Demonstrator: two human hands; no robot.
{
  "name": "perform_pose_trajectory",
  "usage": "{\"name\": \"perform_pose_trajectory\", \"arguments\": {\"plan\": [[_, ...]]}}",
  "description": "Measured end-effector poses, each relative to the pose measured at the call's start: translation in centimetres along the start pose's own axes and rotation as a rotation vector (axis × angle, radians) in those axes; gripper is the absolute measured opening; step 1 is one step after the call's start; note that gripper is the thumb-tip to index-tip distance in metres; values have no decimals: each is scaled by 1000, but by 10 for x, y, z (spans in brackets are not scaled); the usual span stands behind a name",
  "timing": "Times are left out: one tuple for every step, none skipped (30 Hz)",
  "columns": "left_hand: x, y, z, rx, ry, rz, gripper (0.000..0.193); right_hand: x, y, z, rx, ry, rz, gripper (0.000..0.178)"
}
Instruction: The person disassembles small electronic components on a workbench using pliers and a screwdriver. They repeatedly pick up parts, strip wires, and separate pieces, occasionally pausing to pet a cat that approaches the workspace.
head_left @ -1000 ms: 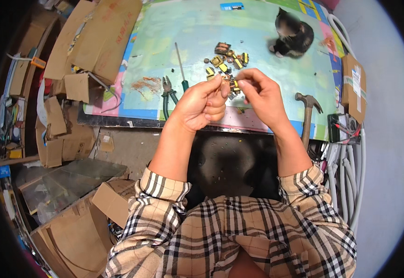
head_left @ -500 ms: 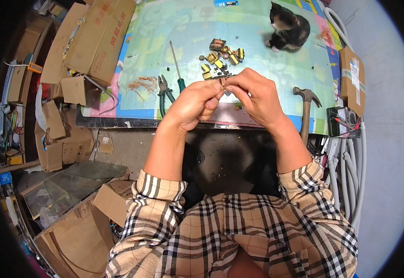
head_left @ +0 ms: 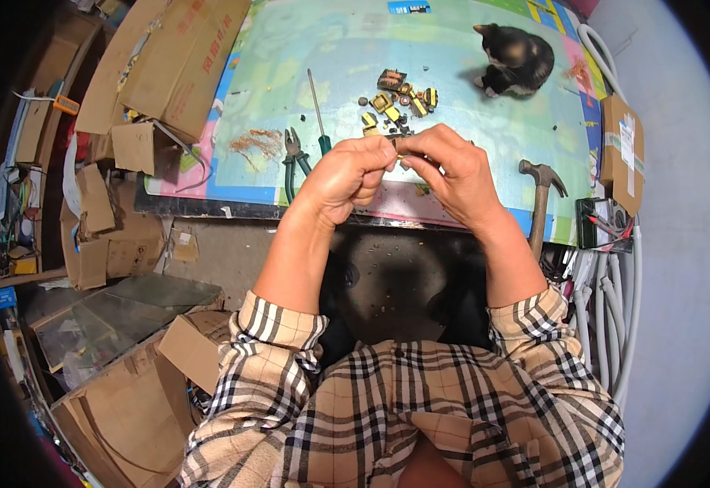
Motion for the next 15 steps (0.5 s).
{"name": "perform_pose_trajectory", "arguments": {"plan": [[0, -1, -3, 6, 10, 7, 20, -1, -3, 0, 19, 30, 13, 10], [0, -2, -2, 0, 5, 16, 20, 0, -1, 0, 40, 35, 20, 8], [-1, -1, -2, -11, -2, 27, 20, 0, 3, 0, 62, 44, 26, 8], [-2, -1, -2, -21, -9, 37, 20, 0, 6, 0, 85, 53, 31, 9], [-4, 4, -3, -333, 51, -233, 20, 1, 17, -5, -89, -32, -172, 12], [-5, 4, -9, -644, 112, -504, 19, 4, 26, -12, -265, -117, -376, 15], [2, 9, -26, -952, 168, -775, 19, 9, 35, -18, -437, -199, -581, 19], [10, 7, -34, -1269, 327, -685, 17, 11, 39, -22, -555, -235, -674, 21], [10, 6, -36, -1353, 359, -702, 16, 13, 42, -26, -674, -280, -760, 23], [11, 4, -36, -1437, 391, -718, 16, 15, 44, -29, -793, -325, -847, 25], [7, 2, -28, -1183, 346, -658, 15, 15, 42, -27, -750, -325, -810, 20], [0, 6, -21, -933, 297, -595, 15, 10, 38, -21, -584, -242, -661, 19], [-3, 9, -16, -684, 247, -530, 15, 7, 30, -17, -420, -160, -510, 20], [-4, 7, -9, -499, 240, -304, 15, 3, 20, -12, -256, -78, -358, 21], [-1, 7, -3, -325, 177, -211, 16, -2, 4, -5, -187, 10, -179, 25]]}}
Point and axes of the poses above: each hand's wrist, its own x-axis away from the middle knuckle, its own z-axis out of the back of the hand, y = z × x, the point moved 4 cm from there along -x, towards the middle knuckle, and after that the axes turned 6 degrees about x, right-handed, at the moved point
